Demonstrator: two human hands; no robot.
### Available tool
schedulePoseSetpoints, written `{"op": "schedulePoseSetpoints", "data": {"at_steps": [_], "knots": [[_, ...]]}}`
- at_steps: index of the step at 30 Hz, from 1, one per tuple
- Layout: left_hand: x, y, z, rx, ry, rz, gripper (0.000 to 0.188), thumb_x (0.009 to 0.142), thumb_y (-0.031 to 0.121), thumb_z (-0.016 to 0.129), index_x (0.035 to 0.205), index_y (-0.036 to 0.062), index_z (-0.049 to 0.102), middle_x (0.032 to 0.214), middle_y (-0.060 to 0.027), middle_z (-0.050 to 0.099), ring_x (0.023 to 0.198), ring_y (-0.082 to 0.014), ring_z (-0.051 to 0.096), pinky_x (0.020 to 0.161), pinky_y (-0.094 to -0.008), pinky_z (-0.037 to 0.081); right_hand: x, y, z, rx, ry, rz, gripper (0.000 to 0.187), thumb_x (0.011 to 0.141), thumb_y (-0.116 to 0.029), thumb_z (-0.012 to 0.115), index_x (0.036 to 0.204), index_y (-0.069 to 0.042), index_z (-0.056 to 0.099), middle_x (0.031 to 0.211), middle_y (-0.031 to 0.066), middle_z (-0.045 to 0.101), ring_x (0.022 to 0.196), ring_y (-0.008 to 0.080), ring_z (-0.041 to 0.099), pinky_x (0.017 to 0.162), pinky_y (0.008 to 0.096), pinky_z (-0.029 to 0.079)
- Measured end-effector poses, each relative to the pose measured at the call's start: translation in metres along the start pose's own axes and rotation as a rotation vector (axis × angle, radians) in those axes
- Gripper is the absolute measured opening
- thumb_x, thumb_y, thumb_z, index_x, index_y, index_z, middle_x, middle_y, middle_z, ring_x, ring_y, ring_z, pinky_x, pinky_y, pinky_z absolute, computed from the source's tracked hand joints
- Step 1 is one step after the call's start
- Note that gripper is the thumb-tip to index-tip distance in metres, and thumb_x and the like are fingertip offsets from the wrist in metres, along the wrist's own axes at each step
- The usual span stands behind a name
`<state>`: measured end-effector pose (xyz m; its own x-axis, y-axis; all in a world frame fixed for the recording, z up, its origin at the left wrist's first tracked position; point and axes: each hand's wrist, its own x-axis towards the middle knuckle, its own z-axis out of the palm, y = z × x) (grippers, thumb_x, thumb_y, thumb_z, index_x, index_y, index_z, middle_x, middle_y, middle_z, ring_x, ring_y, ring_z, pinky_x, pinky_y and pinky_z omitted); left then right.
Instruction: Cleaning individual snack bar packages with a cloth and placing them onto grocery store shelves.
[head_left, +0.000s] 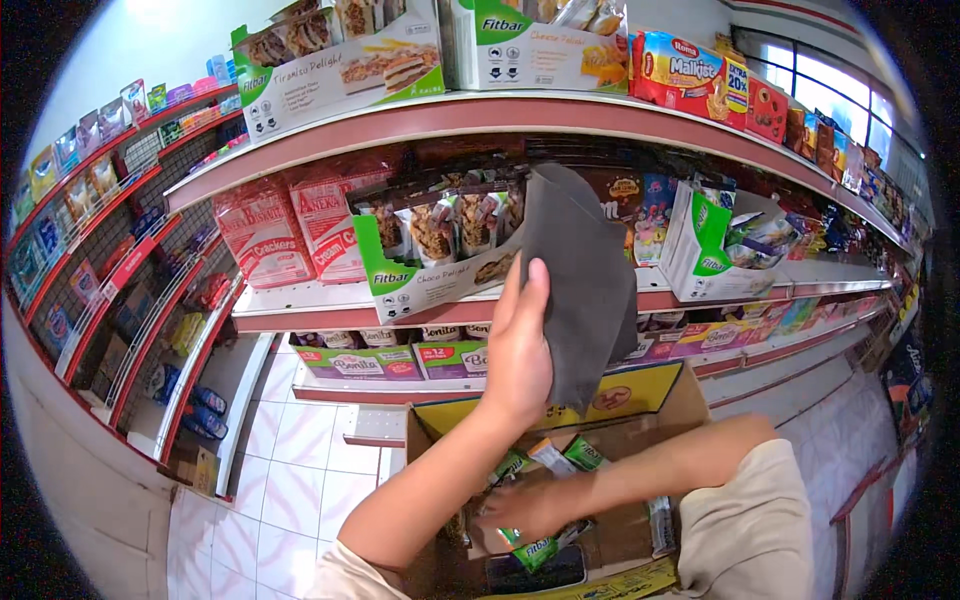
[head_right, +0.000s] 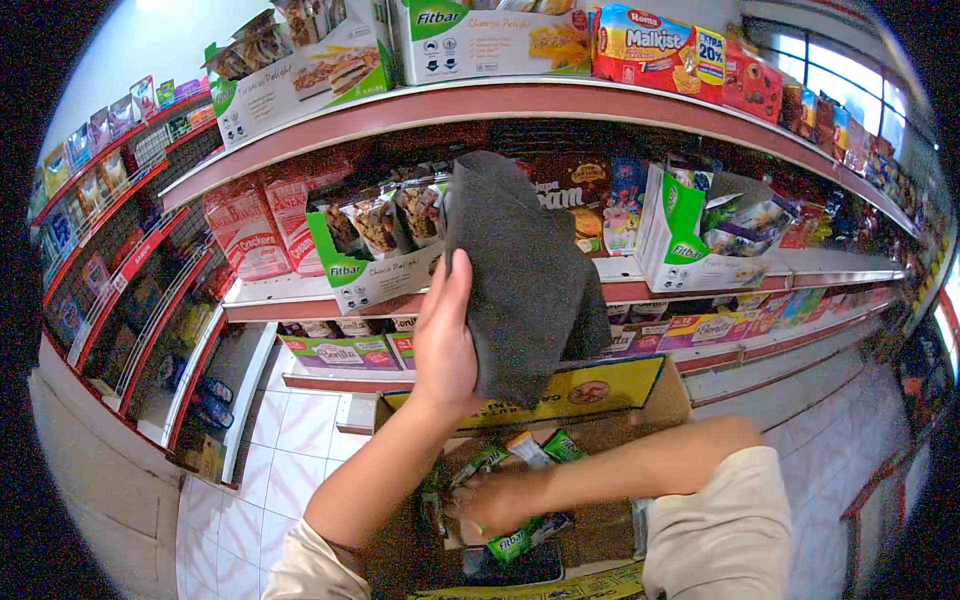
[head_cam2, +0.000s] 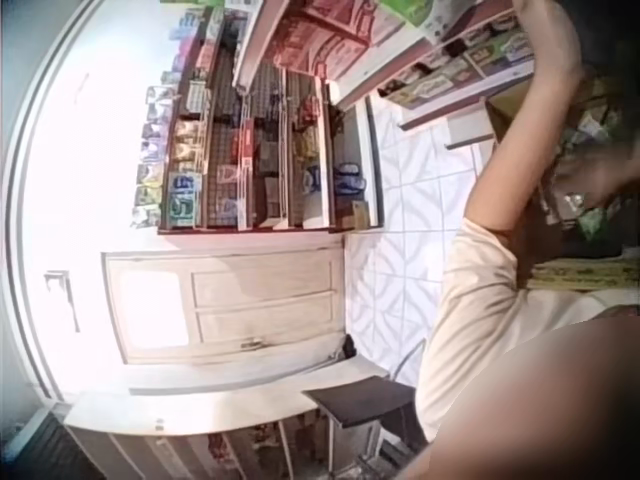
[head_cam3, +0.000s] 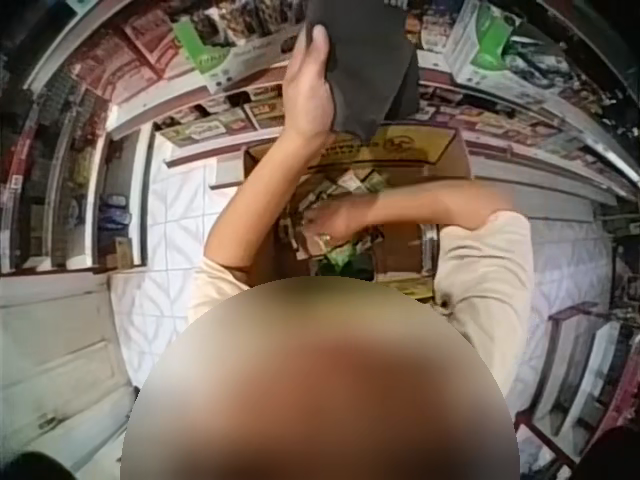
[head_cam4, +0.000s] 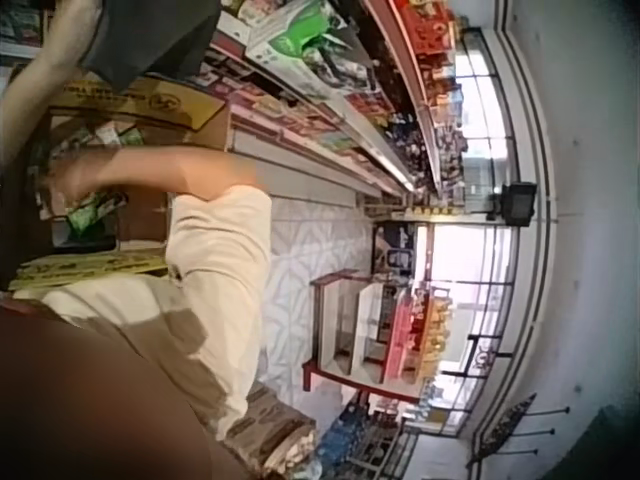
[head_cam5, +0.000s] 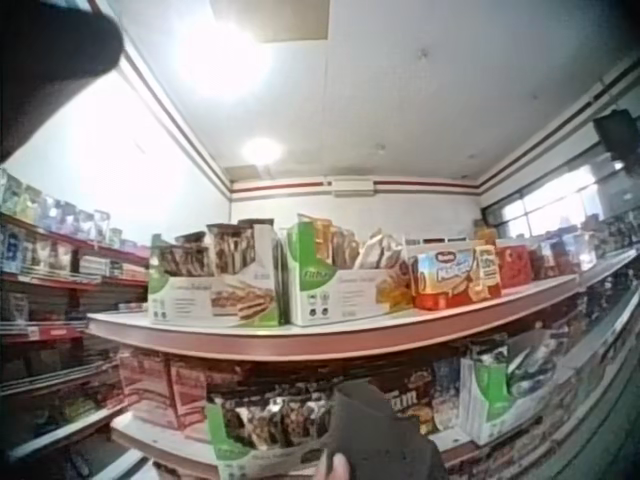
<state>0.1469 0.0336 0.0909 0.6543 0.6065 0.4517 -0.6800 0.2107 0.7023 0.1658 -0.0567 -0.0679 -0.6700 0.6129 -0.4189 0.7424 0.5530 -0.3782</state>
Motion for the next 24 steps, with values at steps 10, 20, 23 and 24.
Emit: {"op": "schedulePoseSetpoints", "data": {"at_steps": [10, 20, 23, 24], "knots": [[-0.008, -0.012, 0.007, 0.199, -0.049, -0.007, 0.044, 0.097, 0.028, 0.037, 0.129, -0.0018, 0.037, 0.123, -0.0093, 0.047, 0.111, -0.0138, 0.045, 0.096, -0.0247, 0.033, 0.080, -0.033, 0.118, -0.399, -0.065, -0.216, 0.043, 0.084, -0.030, 0.047, 0.117, -0.003, 0.050, 0.123, 0.0236, 0.041, 0.107, 0.0412, 0.044, 0.084, 0.0536, 0.041], [-0.020, -0.021, -0.005, 0.253, -0.076, -0.135, 0.046, 0.097, 0.031, 0.037, 0.129, -0.0022, 0.037, 0.124, -0.0104, 0.048, 0.112, -0.0146, 0.044, 0.097, -0.0259, 0.031, 0.047, -0.036, 0.105, -0.018, 0.165, -0.037, 0.043, 0.085, -0.026, 0.042, 0.125, -0.013, 0.045, 0.133, 0.0214, 0.034, 0.114, 0.0462, 0.040, 0.078, 0.0561, 0.046], [-0.025, -0.021, -0.009, 0.409, -0.004, -0.113, 0.047, 0.097, 0.031, 0.037, 0.130, -0.0023, 0.037, 0.125, -0.0101, 0.047, 0.114, -0.0147, 0.044, 0.098, -0.0258, 0.030, 0.035, -0.030, 0.103, -0.262, 0.100, -0.064, 0.046, 0.084, -0.023, 0.044, 0.130, -0.018, 0.040, 0.136, 0.0205, 0.030, 0.112, 0.0460, 0.043, 0.076, 0.0574, 0.047], [-0.025, -0.023, -0.015, 0.303, -0.032, -0.143, 0.046, 0.097, 0.030, 0.037, 0.131, -0.0020, 0.036, 0.126, -0.0098, 0.046, 0.115, -0.0146, 0.042, 0.099, -0.0259, 0.029, 0.030, -0.028, 0.108, -0.403, 0.169, -0.129, 0.048, 0.084, -0.021, 0.045, 0.131, -0.020, 0.037, 0.135, 0.0213, 0.031, 0.109, 0.0456, 0.045, 0.076, 0.0573, 0.047]]}}
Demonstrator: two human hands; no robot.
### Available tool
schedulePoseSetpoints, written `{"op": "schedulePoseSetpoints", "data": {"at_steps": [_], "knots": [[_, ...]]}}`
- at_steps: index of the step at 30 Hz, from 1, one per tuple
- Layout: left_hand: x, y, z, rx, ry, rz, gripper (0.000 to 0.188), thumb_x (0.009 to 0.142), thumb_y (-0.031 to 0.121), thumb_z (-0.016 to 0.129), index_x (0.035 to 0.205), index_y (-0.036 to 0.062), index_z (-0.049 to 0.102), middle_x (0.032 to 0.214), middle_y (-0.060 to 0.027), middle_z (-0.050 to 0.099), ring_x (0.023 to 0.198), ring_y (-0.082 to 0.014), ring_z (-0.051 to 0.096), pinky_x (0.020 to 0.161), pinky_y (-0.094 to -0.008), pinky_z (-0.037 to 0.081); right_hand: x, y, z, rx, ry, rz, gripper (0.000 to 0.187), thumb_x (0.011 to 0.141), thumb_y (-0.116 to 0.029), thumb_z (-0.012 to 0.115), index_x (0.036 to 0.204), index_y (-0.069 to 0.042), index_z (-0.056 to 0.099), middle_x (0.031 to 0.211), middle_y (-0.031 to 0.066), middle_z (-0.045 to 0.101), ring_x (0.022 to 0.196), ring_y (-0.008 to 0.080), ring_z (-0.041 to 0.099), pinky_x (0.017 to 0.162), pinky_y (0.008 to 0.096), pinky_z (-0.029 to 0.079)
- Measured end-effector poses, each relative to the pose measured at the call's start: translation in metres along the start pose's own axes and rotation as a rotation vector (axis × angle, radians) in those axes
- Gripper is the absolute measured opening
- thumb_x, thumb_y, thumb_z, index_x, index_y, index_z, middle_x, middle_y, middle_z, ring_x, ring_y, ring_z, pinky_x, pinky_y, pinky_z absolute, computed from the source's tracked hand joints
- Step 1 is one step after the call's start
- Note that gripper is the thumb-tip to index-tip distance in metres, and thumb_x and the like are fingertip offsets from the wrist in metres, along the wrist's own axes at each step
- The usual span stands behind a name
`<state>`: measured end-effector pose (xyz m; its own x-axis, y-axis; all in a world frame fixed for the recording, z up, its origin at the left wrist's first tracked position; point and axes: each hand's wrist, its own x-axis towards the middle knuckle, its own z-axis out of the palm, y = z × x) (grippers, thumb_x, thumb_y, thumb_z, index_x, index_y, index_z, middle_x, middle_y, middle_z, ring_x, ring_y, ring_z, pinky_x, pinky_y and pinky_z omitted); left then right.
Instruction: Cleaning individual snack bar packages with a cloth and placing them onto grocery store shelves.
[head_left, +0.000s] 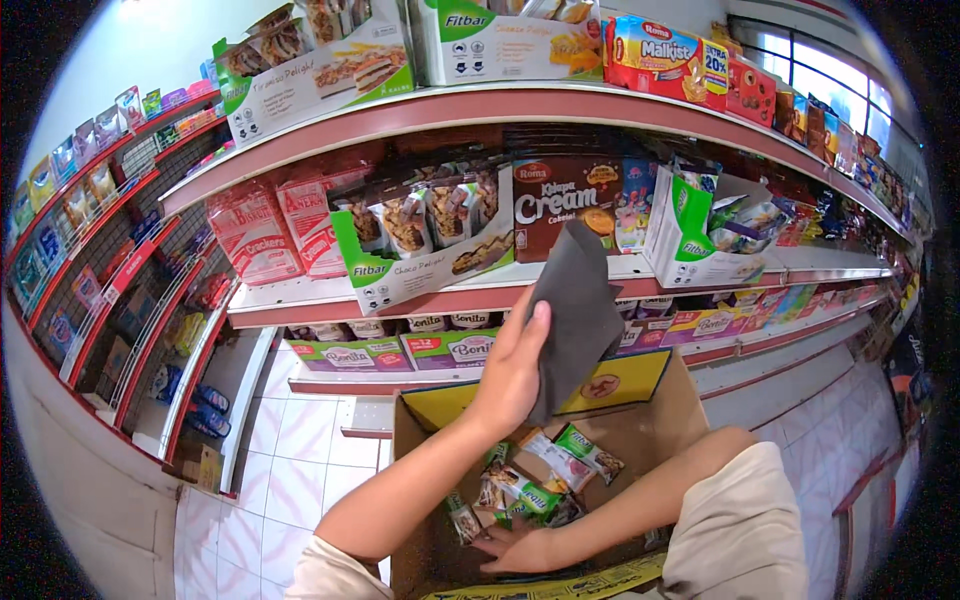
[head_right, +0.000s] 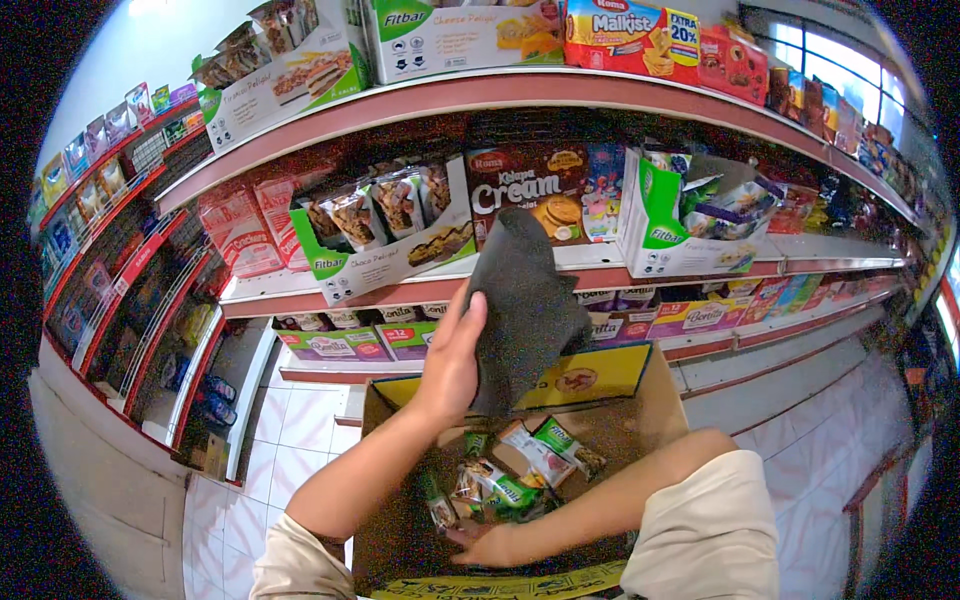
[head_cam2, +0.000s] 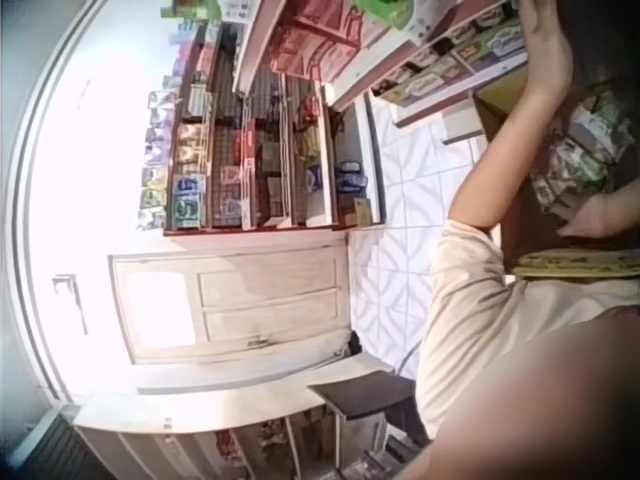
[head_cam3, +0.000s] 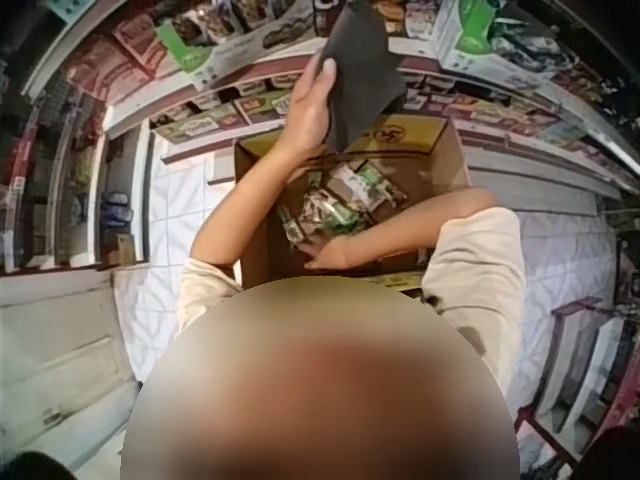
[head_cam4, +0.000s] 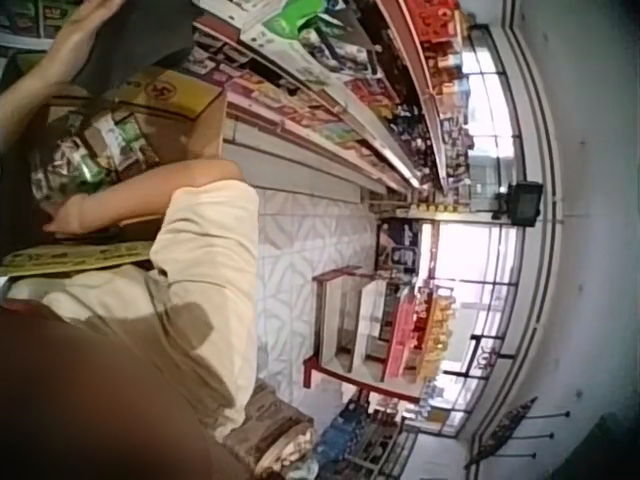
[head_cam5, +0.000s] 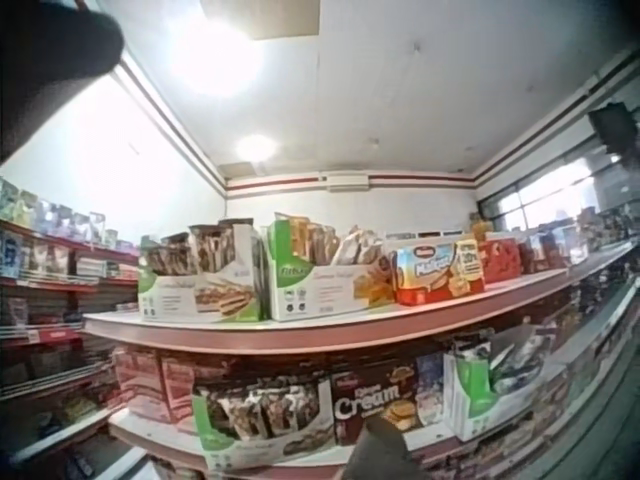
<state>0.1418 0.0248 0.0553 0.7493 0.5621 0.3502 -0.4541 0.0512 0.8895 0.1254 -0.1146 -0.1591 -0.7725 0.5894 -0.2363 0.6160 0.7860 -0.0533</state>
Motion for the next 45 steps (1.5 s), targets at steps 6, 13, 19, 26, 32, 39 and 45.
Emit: {"op": "schedulePoseSetpoints", "data": {"at_steps": [6, 13, 19, 26, 32, 39, 45], "knots": [[-0.001, -0.003, -0.005, -0.004, 0.000, -0.014, 0.046, 0.097, 0.029, 0.036, 0.132, -0.0020, 0.034, 0.127, -0.0098, 0.045, 0.115, -0.0142, 0.042, 0.099, -0.0255, 0.029, -0.029, 0.014, 0.033, -0.399, 0.037, 0.156, 0.056, 0.076, -0.011, 0.050, 0.130, -0.021, 0.038, 0.120, 0.0199, 0.045, 0.095, 0.0366, 0.053, 0.070, 0.0448, 0.051], [0.002, -0.008, -0.020, 0.041, 0.097, -0.040, 0.048, 0.095, 0.032, 0.039, 0.131, 0.0006, 0.036, 0.125, -0.0088, 0.047, 0.112, -0.0174, 0.045, 0.097, -0.0297, 0.033, -0.046, 0.027, -0.083, 0.191, 0.080, 0.291, 0.050, 0.073, -0.011, 0.056, 0.121, -0.007, 0.045, 0.086, 0.0163, 0.058, 0.072, 0.0290, 0.060, 0.060, 0.0409, 0.049], [0.008, 0.008, -0.024, -0.157, 0.184, -0.101, 0.050, 0.095, 0.038, 0.038, 0.130, 0.0014, 0.037, 0.124, -0.0091, 0.048, 0.109, -0.0168, 0.050, 0.094, -0.0290, 0.038, -0.130, 0.058, -0.242, 0.337, 0.598, 0.163, 0.060, 0.080, -0.017, 0.060, 0.131, 0.002, 0.034, 0.086, 0.0136, 0.048, 0.075, 0.0271, 0.050, 0.068, 0.0372, 0.044], [-0.005, 0.024, -0.020, -0.459, 0.048, -0.309, 0.048, 0.095, 0.041, 0.036, 0.126, 0.0035, 0.039, 0.120, -0.0106, 0.051, 0.107, -0.0190, 0.054, 0.089, -0.0334, 0.046, -0.133, 0.090, -0.237, 0.246, 1.455, 0.706, 0.055, 0.066, -0.004, 0.073, 0.117, -0.003, 0.052, 0.090, 0.0079, 0.055, 0.075, 0.0139, 0.053, 0.061, 0.0244, 0.043], [-0.008, 0.014, -0.015, -0.619, -0.085, -0.412, 0.051, 0.095, 0.044, 0.030, 0.126, 0.0043, 0.040, 0.120, -0.0096, 0.052, 0.110, -0.0196, 0.052, 0.094, -0.0350, 0.041, -0.128, 0.101, -0.235, -0.081, 1.310, 0.671, 0.029, 0.069, -0.006, 0.071, 0.094, -0.004, 0.058, 0.091, 0.0101, 0.056, 0.083, 0.0275, 0.054, 0.072, 0.0362, 0.044], [-0.004, 0.033, -0.016, -0.648, -0.067, -0.191, 0.057, 0.094, 0.048, 0.027, 0.130, 0.0050, 0.036, 0.123, -0.0115, 0.049, 0.112, -0.0236, 0.050, 0.097, -0.0383, 0.039, -0.134, 0.100, -0.230, -0.052, 1.236, 0.715, 0.026, 0.069, -0.005, 0.070, 0.092, -0.004, 0.057, 0.086, 0.0094, 0.054, 0.078, 0.0269, 0.055, 0.067, 0.0341, 0.045], [-0.012, 0.025, -0.017, -0.420, -0.050, -0.249, 0.053, 0.094, 0.045, 0.033, 0.125, 0.0034, 0.040, 0.116, -0.0122, 0.055, 0.102, -0.0220, 0.057, 0.088, -0.0360, 0.045, -0.136, 0.101, -0.227, -0.090, 1.311, 0.694, 0.028, 0.068, -0.003, 0.071, 0.091, -0.004, 0.054, 0.083, 0.0093, 0.052, 0.072, 0.0244, 0.054, 0.060, 0.0333, 0.044]]}}
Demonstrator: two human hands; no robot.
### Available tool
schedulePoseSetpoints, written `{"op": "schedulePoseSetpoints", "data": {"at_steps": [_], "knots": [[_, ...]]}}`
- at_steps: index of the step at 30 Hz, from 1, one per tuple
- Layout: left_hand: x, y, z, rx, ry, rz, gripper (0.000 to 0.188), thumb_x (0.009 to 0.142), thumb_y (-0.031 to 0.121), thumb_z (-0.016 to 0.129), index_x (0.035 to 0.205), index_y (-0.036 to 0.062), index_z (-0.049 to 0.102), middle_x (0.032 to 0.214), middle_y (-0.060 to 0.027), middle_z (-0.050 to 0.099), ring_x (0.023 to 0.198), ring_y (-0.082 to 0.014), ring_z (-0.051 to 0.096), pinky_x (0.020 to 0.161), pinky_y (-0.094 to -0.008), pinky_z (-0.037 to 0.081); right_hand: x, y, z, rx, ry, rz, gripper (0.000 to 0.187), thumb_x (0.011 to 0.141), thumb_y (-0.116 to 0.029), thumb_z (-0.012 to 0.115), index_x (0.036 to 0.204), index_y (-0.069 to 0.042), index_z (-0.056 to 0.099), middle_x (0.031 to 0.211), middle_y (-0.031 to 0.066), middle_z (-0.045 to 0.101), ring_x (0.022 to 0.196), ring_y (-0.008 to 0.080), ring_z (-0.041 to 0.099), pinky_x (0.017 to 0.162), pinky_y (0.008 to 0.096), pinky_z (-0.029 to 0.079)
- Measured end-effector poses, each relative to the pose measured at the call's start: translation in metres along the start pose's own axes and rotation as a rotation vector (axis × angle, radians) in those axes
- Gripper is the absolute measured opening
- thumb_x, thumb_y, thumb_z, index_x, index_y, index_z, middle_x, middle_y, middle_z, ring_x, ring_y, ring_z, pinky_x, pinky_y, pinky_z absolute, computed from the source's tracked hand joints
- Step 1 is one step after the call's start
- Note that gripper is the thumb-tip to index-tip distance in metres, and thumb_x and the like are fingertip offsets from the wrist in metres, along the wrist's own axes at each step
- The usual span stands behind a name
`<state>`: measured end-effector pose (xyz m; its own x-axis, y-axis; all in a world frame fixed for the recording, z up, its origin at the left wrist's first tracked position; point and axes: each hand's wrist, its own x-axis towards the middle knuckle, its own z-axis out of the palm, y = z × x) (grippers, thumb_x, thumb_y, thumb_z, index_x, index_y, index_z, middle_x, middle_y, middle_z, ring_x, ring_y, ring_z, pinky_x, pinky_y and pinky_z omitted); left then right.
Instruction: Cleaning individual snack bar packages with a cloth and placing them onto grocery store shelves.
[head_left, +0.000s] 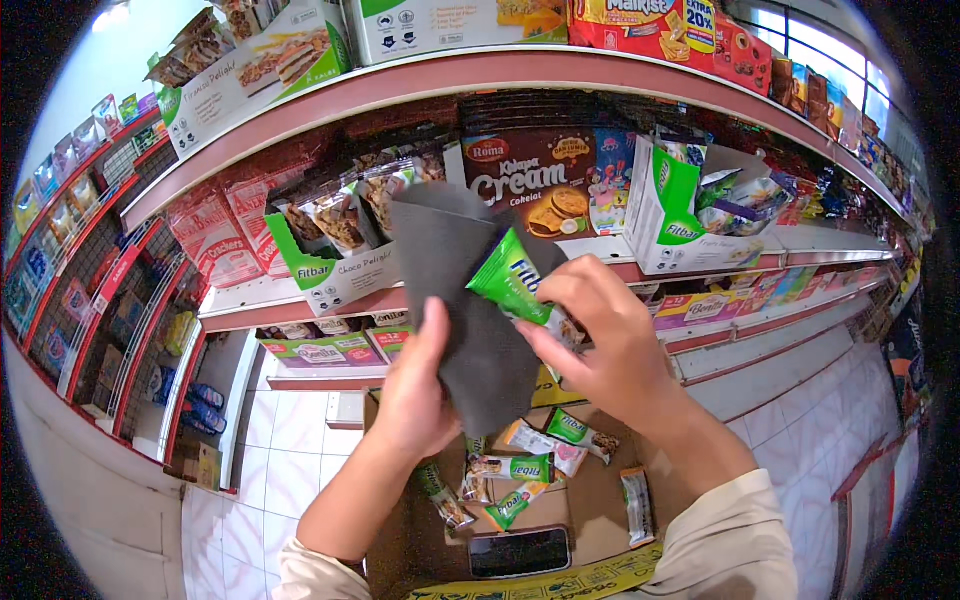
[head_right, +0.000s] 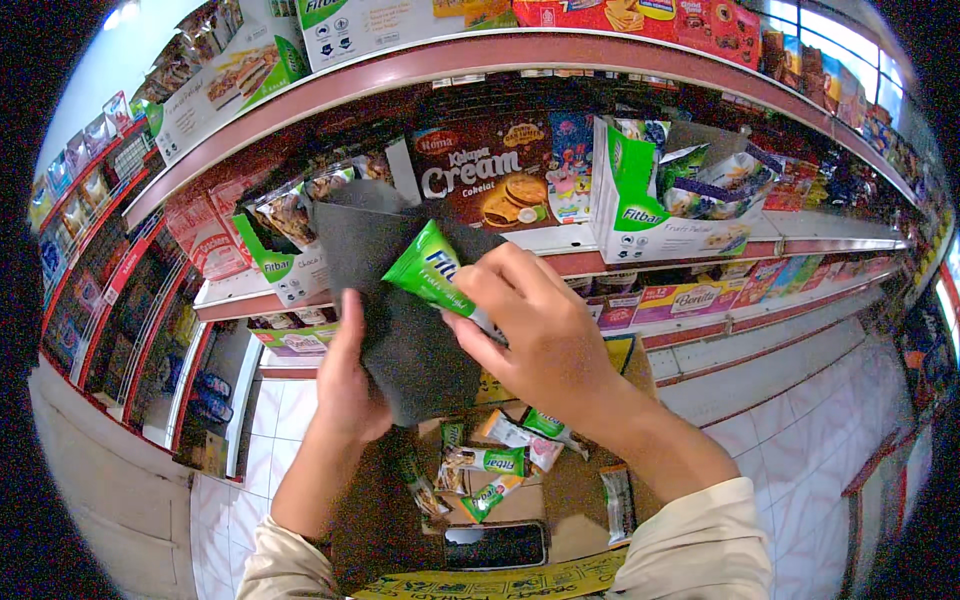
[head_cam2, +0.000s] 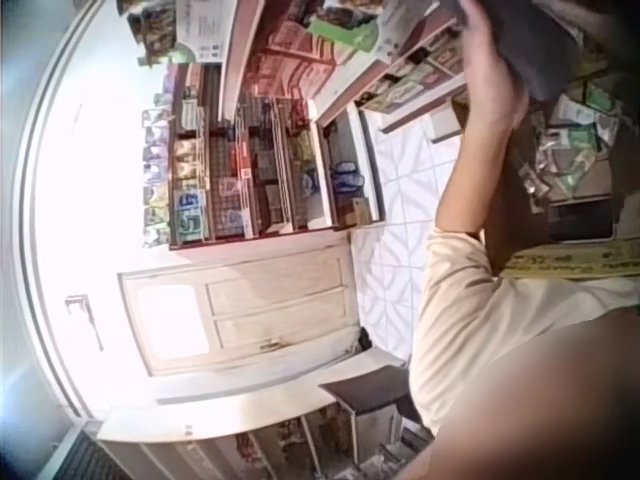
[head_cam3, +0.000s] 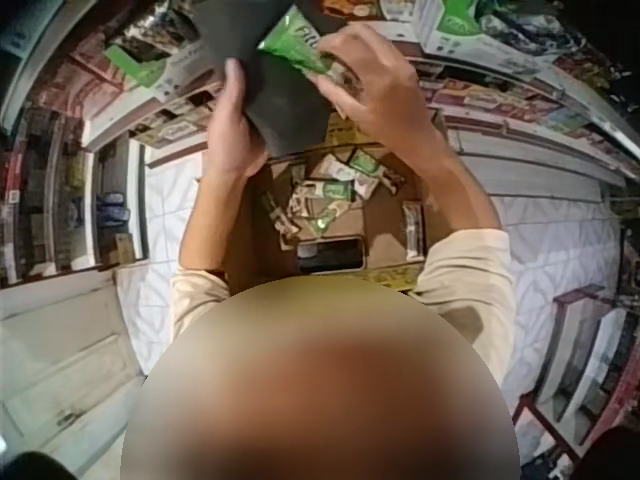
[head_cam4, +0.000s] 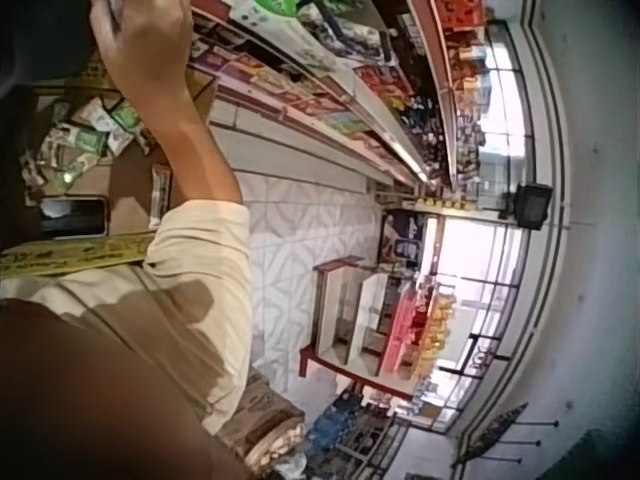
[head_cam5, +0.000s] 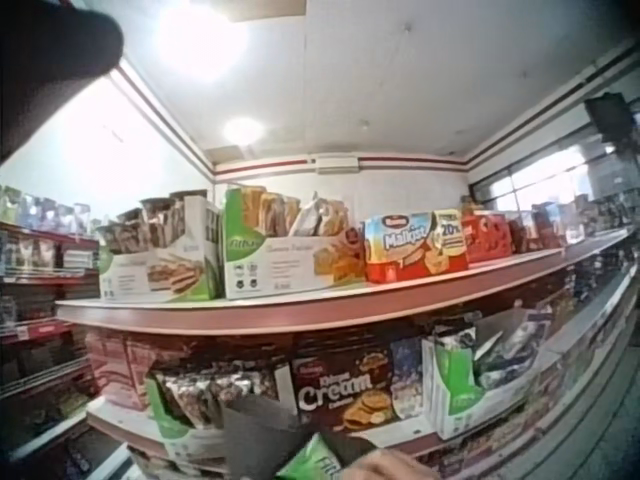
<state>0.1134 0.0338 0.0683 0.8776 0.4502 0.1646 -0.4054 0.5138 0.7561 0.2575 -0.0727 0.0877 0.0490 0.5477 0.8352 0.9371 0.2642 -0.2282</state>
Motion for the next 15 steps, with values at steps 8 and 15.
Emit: {"op": "schedulePoseSetpoints", "data": {"at_steps": [8, 15], "knots": [[-0.007, -0.021, 0.022, 0.310, 0.008, -0.260, 0.052, 0.095, 0.046, 0.031, 0.125, 0.0034, 0.038, 0.102, -0.0052, 0.054, 0.090, -0.0108, 0.054, 0.081, -0.0274, 0.045, 0.002, -0.004, -0.004, 0.206, 0.249, 0.095, 0.039, 0.068, 0.001, 0.070, 0.103, -0.001, 0.053, 0.089, 0.0117, 0.053, 0.076, 0.0207, 0.055, 0.064, 0.0268, 0.044], [-0.005, -0.017, 0.011, 0.037, 0.026, -0.102, 0.051, 0.096, 0.044, 0.030, 0.127, 0.0035, 0.036, 0.115, -0.0096, 0.052, 0.102, -0.0174, 0.055, 0.090, -0.0327, 0.044, 0.004, -0.010, -0.005, 0.057, 0.054, -0.016, 0.038, 0.069, 0.000, 0.069, 0.103, -0.004, 0.053, 0.086, 0.0106, 0.051, 0.077, 0.0236, 0.053, 0.065, 0.0303, 0.043]]}}
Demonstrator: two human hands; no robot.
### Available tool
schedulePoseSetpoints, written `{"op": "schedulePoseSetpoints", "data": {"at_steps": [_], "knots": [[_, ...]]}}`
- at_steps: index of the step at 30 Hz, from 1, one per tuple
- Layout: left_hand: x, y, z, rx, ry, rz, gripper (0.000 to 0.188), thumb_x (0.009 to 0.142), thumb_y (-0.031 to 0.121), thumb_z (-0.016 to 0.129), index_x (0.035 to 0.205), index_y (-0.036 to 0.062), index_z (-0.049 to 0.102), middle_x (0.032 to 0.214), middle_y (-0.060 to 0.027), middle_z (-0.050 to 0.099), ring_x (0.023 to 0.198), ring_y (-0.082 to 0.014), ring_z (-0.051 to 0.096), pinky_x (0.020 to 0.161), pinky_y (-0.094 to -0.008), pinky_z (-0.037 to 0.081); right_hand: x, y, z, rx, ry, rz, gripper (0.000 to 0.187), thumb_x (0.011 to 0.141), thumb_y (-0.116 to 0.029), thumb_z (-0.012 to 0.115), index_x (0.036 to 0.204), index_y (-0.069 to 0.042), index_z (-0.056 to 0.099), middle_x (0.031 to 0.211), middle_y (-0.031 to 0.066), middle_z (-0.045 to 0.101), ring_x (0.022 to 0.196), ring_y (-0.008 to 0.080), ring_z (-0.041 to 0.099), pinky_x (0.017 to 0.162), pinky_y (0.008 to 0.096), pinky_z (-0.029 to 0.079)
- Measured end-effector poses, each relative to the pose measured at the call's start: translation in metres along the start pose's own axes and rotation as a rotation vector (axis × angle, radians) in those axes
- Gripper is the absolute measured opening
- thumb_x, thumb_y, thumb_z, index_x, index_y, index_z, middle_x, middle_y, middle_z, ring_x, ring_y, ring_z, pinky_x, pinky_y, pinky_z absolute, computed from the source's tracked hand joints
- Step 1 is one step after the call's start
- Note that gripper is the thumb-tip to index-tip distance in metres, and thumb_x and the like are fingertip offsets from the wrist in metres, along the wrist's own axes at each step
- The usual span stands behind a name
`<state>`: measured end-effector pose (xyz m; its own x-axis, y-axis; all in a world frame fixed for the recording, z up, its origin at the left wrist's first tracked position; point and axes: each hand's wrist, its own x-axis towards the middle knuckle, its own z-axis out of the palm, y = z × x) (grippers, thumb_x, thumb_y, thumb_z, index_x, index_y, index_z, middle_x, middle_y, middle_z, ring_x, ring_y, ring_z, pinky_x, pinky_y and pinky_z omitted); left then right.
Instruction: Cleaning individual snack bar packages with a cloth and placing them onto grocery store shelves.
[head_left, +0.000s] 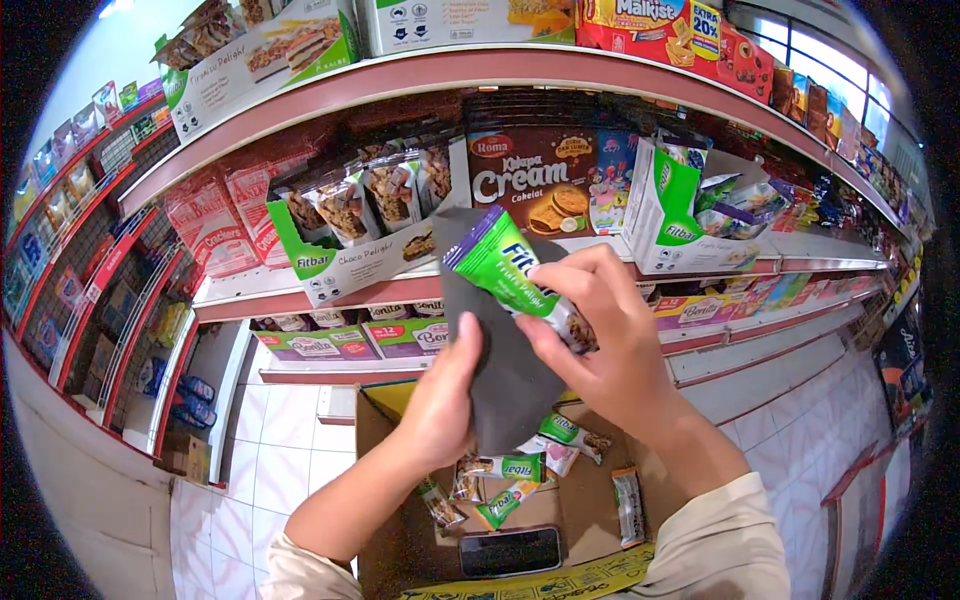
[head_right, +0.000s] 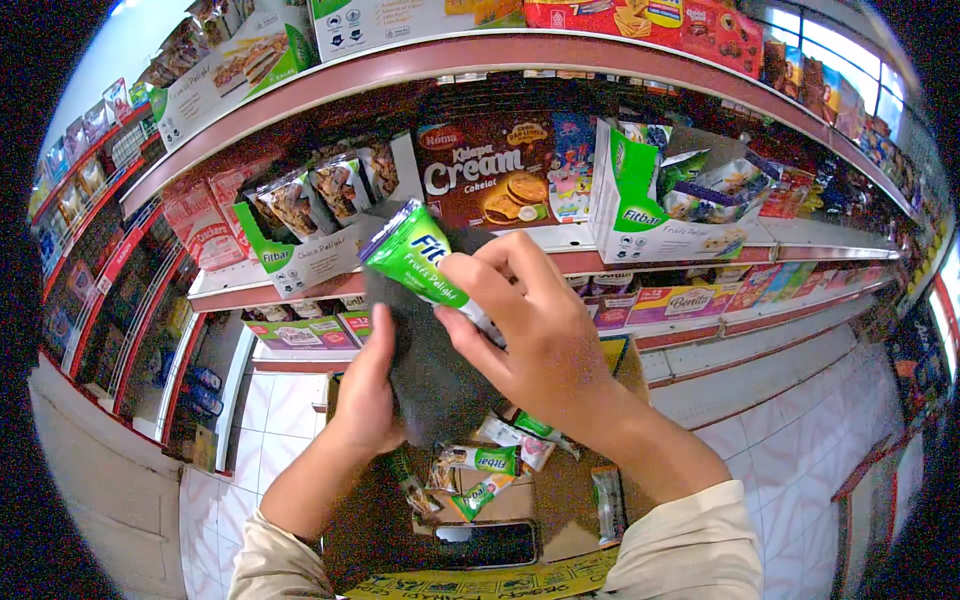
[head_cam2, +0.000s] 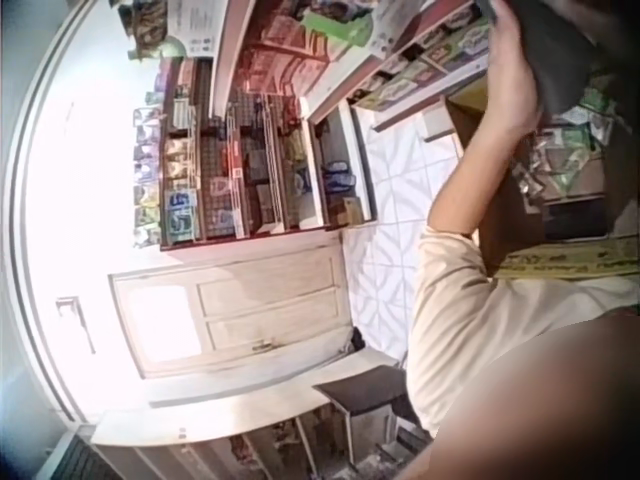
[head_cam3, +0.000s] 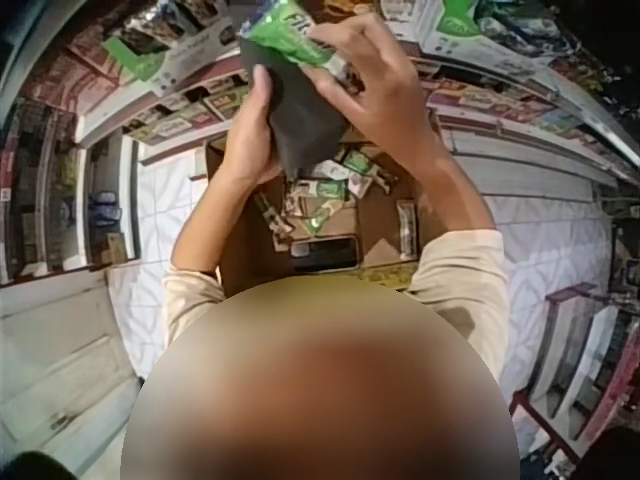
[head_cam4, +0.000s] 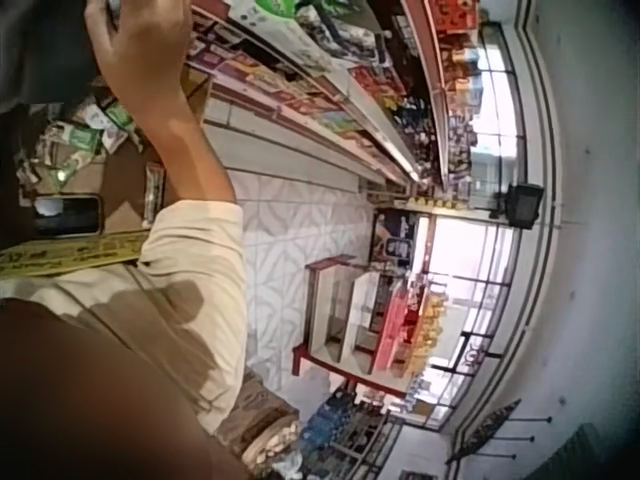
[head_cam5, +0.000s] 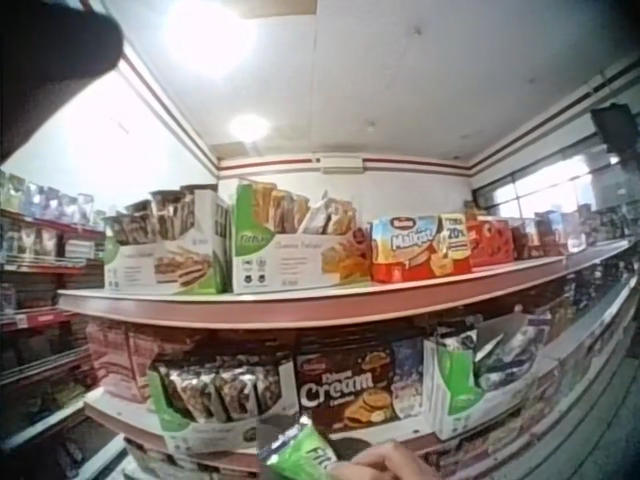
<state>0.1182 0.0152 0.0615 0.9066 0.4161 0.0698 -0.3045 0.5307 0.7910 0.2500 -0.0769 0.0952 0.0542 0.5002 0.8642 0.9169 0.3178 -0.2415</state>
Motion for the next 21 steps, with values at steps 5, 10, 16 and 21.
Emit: {"op": "schedulePoseSetpoints", "data": {"at_steps": [5, 10, 16, 21], "knots": [[-0.003, 0.012, -0.007, -0.026, 0.051, 0.208, 0.050, 0.096, 0.041, 0.029, 0.127, 0.0029, 0.034, 0.117, -0.0120, 0.051, 0.104, -0.0210, 0.055, 0.091, -0.0362, 0.044, 0.000, -0.005, -0.001, 0.048, -0.092, 0.091, 0.038, 0.068, 0.000, 0.070, 0.103, -0.008, 0.057, 0.083, 0.0089, 0.051, 0.072, 0.0211, 0.053, 0.063, 0.0299, 0.044], [-0.002, 0.017, -0.003, -0.051, 0.016, 0.268, 0.049, 0.097, 0.040, 0.028, 0.127, 0.0021, 0.035, 0.119, -0.0139, 0.050, 0.107, -0.0228, 0.054, 0.092, -0.0361, 0.044, -0.003, -0.005, -0.007, 0.006, -0.135, 0.086, 0.038, 0.067, -0.001, 0.070, 0.102, -0.009, 0.060, 0.081, 0.0081, 0.051, 0.069, 0.0207, 0.054, 0.060, 0.0301, 0.045], [0.000, 0.019, -0.008, 0.068, 0.098, 0.368, 0.050, 0.097, 0.039, 0.027, 0.127, -0.0002, 0.035, 0.122, -0.0147, 0.049, 0.109, -0.0230, 0.053, 0.092, -0.0358, 0.043, -0.004, -0.013, -0.021, -0.217, -0.222, 0.113, 0.036, 0.068, -0.002, 0.068, 0.102, -0.009, 0.061, 0.082, 0.0074, 0.052, 0.070, 0.0216, 0.056, 0.062, 0.0325, 0.047], [-0.001, 0.018, -0.007, 0.022, 0.113, 0.374, 0.051, 0.097, 0.039, 0.026, 0.127, -0.0009, 0.036, 0.122, -0.0154, 0.049, 0.109, -0.0232, 0.053, 0.093, -0.0361, 0.042, -0.001, -0.001, -0.020, -0.339, -0.075, 0.189, 0.047, 0.071, -0.002, 0.066, 0.116, -0.009, 0.054, 0.092, 0.0082, 0.056, 0.076, 0.0197, 0.057, 0.065, 0.0305, 0.048]]}}
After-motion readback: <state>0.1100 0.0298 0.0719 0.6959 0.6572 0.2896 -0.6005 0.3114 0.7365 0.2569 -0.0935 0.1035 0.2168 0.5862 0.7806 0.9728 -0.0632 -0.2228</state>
